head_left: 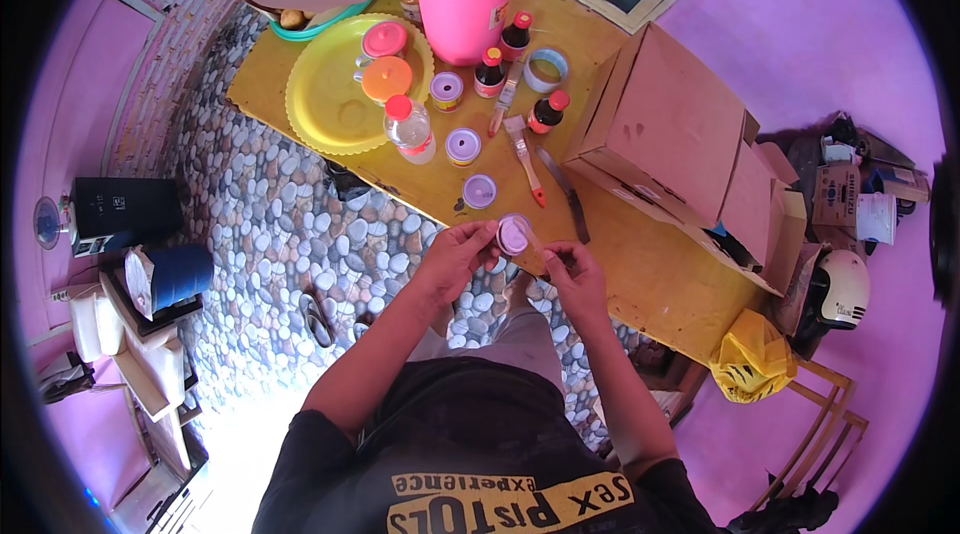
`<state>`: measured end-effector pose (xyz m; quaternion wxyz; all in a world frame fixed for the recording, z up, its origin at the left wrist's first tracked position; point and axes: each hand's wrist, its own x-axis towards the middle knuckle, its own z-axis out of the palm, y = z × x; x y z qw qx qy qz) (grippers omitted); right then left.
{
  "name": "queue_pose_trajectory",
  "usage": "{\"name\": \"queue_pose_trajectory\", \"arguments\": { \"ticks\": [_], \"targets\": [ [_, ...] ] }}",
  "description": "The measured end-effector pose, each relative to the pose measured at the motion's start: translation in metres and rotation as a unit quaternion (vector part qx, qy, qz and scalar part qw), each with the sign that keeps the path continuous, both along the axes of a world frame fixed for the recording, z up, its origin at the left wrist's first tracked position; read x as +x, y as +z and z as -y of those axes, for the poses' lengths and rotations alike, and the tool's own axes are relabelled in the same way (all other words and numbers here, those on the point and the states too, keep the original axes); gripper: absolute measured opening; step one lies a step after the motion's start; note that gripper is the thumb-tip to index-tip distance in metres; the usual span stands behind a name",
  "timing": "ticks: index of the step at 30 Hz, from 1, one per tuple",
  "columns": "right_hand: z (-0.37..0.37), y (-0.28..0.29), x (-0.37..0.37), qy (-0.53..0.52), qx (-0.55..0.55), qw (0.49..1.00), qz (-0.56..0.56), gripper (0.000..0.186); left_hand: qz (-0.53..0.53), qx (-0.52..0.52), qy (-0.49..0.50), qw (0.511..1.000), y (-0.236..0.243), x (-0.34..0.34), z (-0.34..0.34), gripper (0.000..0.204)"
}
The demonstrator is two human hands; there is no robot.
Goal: The person mixes purple paint in a small container by hand using a wooden stick after opening a small bottle of pigment and adding it to the mixture.
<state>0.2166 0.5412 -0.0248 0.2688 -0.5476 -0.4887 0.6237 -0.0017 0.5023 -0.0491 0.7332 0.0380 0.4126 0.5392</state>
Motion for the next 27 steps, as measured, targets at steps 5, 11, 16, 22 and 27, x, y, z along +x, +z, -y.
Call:
{"name": "queue_pose_trajectory", "arguments": {
  "ticks": [5,11,16,22,27],
  "targets": [
    [0.001,0.003,0.002,0.059,-0.002,0.998,0.018,0.014,0.012,0.009,0.0,1.0,0.0,-0.001,0.0,0.026],
    [0.006,0.002,-0.002,0.049,0.006,0.999,-0.018,0.015,0.022,-0.001,0.014,1.0,0.0,-0.002,0.0,0.025],
    [0.005,0.005,-0.002,-0.017,-0.039,0.999,-0.008,0.016,0.036,0.011,0.009,0.999,0.001,-0.005,0.0,0.026],
    [0.009,0.003,-0.002,-0.052,-0.058,0.996,-0.03,0.015,0.043,0.001,0.038,0.998,-0.001,-0.002,-0.002,0.025],
    [0.018,-0.003,-0.003,-0.035,-0.06,0.997,-0.017,0.016,0.034,0.004,0.043,0.998,-0.001,-0.001,-0.002,0.025]
  ]
}}
